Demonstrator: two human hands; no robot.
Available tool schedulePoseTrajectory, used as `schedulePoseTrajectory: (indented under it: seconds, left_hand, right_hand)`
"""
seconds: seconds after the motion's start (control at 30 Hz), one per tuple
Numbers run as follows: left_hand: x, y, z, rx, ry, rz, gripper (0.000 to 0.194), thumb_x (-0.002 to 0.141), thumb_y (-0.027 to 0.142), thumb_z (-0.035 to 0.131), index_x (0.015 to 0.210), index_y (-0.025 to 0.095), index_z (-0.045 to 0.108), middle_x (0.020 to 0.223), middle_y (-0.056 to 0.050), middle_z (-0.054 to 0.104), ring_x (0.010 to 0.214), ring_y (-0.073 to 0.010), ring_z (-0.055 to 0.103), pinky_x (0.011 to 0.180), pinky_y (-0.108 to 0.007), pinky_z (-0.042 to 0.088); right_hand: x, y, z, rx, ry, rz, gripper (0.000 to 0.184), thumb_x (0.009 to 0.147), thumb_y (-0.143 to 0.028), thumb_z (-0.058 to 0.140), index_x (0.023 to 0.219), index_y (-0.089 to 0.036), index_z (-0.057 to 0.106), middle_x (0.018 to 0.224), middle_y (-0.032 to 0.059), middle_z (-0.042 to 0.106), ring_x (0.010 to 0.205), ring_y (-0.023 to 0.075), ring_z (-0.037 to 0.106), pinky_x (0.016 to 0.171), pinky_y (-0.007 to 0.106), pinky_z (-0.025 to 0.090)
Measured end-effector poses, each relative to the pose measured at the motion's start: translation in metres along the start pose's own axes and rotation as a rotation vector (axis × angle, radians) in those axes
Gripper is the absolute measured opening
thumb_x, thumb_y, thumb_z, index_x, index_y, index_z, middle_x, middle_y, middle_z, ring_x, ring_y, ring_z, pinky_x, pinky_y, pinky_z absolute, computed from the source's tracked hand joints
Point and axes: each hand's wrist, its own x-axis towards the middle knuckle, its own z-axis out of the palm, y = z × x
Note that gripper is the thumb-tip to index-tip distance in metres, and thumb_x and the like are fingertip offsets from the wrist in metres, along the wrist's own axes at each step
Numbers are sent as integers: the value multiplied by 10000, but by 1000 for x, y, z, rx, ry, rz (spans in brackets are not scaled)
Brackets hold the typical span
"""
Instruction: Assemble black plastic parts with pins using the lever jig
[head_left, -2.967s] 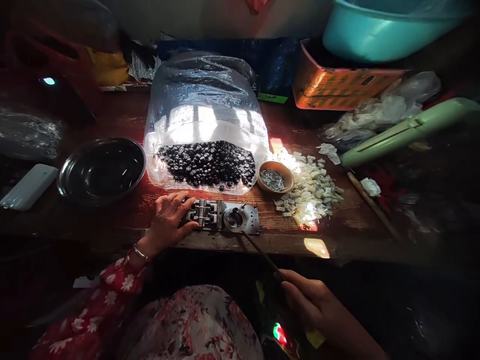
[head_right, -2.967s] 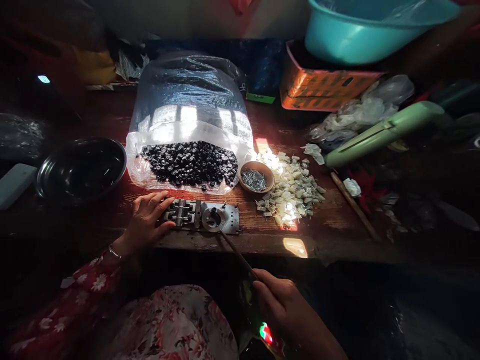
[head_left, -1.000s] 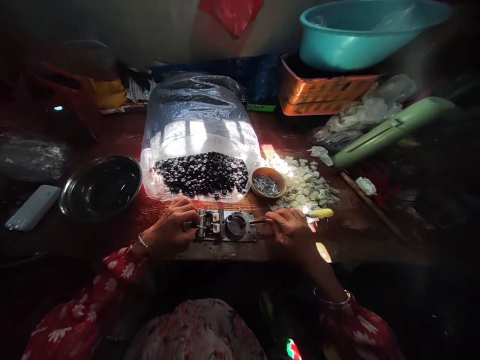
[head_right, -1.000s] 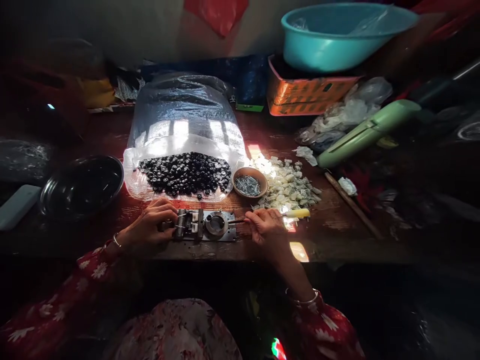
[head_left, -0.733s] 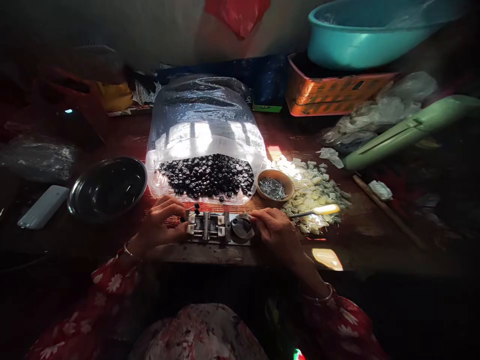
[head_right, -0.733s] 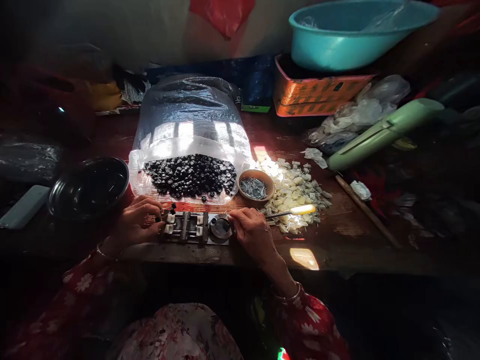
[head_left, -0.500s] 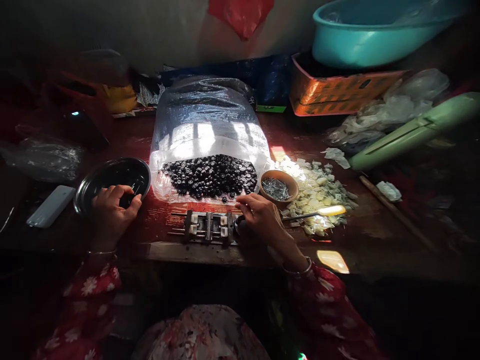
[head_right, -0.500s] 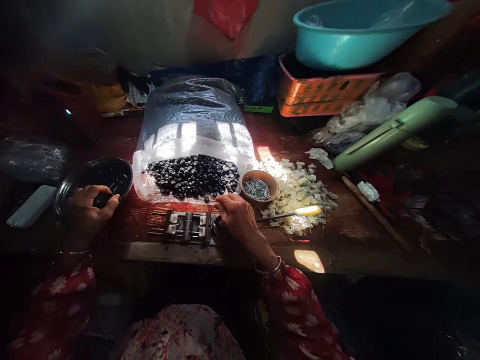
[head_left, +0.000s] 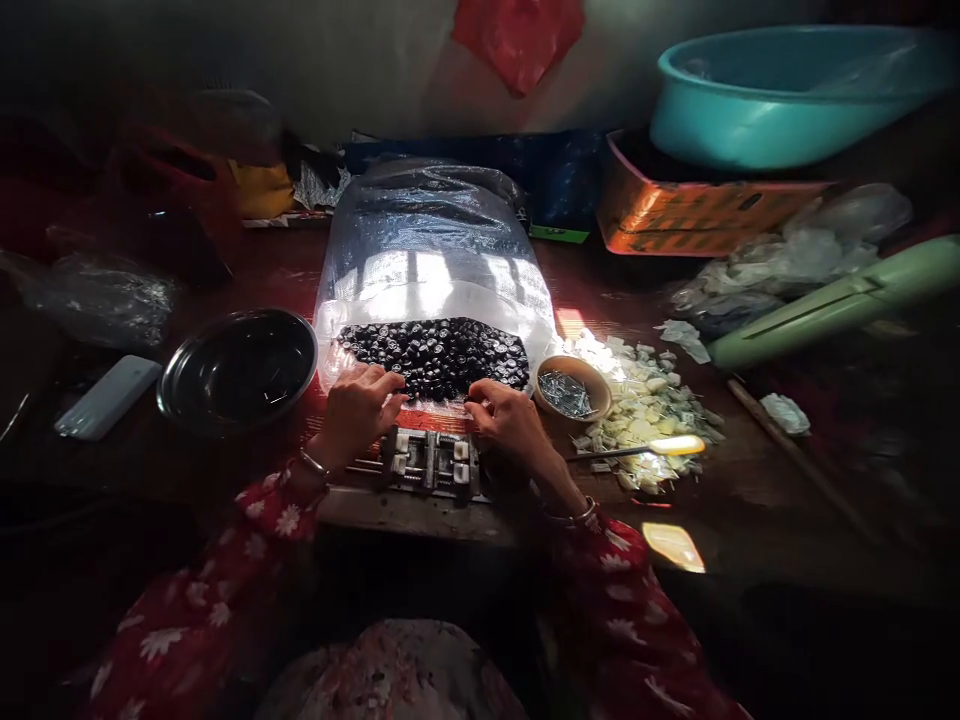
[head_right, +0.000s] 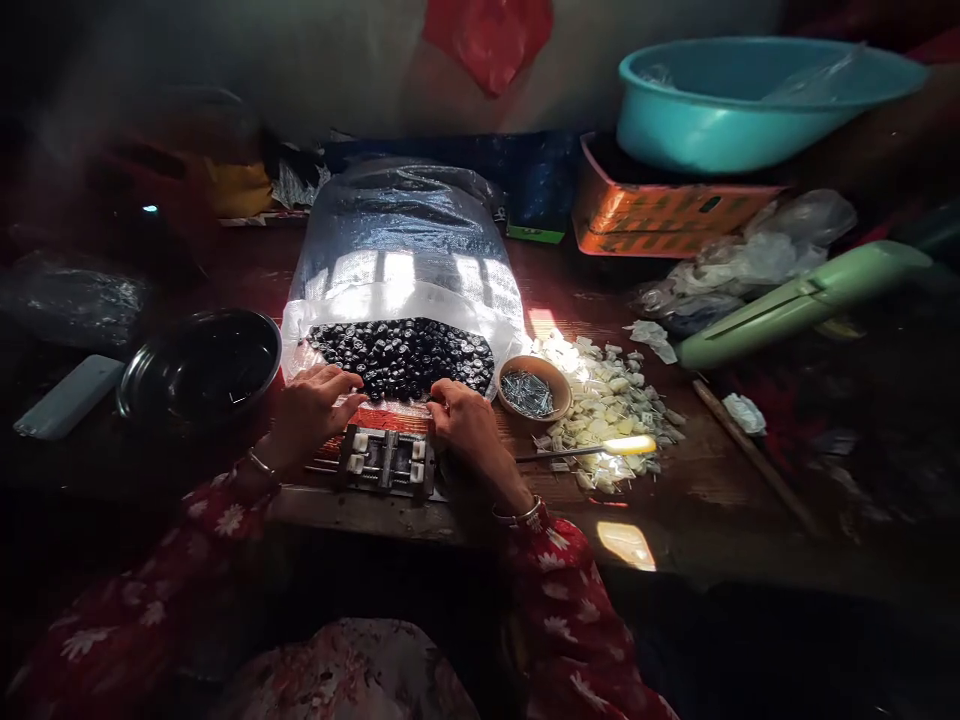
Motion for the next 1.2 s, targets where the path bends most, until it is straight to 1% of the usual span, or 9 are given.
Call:
schedulePoseTrajectory:
  seconds: [0.17, 0.3, 0.4, 0.5, 0.57, 0.67, 0.87, 1.0, 1.2]
  left_hand:
    - [37, 20, 28, 71, -234, -58, 67, 922, 246, 697, 953, 191, 724, 953, -78, 710, 843, -233, 672, 699, -339, 456]
    - [39, 15, 35, 33, -235, -91, 108, 897, 184, 624, 912, 176, 731, 936, -91, 707, 813, -229, 675, 690, -340, 467]
    - [29, 7, 30, -81, -124, -70, 137, 882, 199, 620, 946, 189, 741, 956, -72, 728, 835, -214, 676, 716, -323, 493]
    - [9, 6, 12, -323, 14, -53, 141, 879, 202, 629, 968, 195, 738, 955, -38, 735, 774, -166, 652, 701, -294, 502]
    - [-8, 11, -3, -473, 24, -27, 126, 886, 197, 638, 963, 196, 737, 946, -22, 731, 713, -134, 619, 675, -278, 501]
    - [-33, 21, -18, -575, -31, 33, 140, 892, 161, 641, 980, 202, 743, 977, -25, 732, 813, -146, 662, 750, -281, 538]
    - [-63, 32, -7, -542, -81, 81, 207, 898, 104, 605, 1016, 214, 735, 1014, -39, 696, 905, -168, 672, 830, -312, 553]
    - [-66, 33, 0, -440, -87, 80, 204, 898, 123, 608, 1032, 213, 732, 1019, -44, 672, 890, -179, 664, 815, -322, 555]
    - [-70, 34, -2, -344, -97, 67, 193, 905, 177, 626, 1049, 218, 748, 1026, -50, 627, 872, -186, 646, 772, -318, 544]
  right_hand:
    - [-31, -7, -12, 204, 72, -46, 105, 916, -251, 591, 986, -213, 659, 896, 45, 713, 761, 197, 624, 713, 315, 459]
    - [-62, -20, -18, 233, 101, -107, 110, 946, -228, 602, 1029, -219, 673, 991, 70, 730, 878, 228, 647, 811, 351, 500]
    - [-82, -29, -17, 239, 76, -138, 120, 975, -200, 598, 1065, -227, 672, 1063, 78, 729, 990, 247, 655, 897, 373, 509]
    - [-96, -33, -11, 236, 54, -169, 134, 994, -173, 593, 1088, -231, 669, 1053, 78, 707, 1007, 243, 644, 896, 364, 514]
    - [-101, -34, -4, 221, 48, -197, 143, 1004, -160, 591, 1102, -227, 669, 1025, 77, 697, 986, 240, 635, 880, 359, 517]
    - [-103, -36, 6, 171, 66, -211, 144, 1020, -167, 577, 1103, -229, 678, 1016, 83, 689, 990, 247, 623, 884, 368, 516]
    - [-103, -41, 17, 0, 98, -163, 110, 1017, -204, 579, 1047, -228, 682, 993, 77, 654, 965, 251, 596, 839, 360, 478]
    - [-105, -44, 23, -32, 142, -151, 117, 1005, -187, 585, 1065, -232, 675, 960, 63, 642, 941, 245, 581, 823, 355, 447]
    - [-109, -42, 28, -94, 176, -174, 129, 1048, -217, 553, 991, -236, 668, 923, 60, 629, 894, 236, 556, 801, 356, 424]
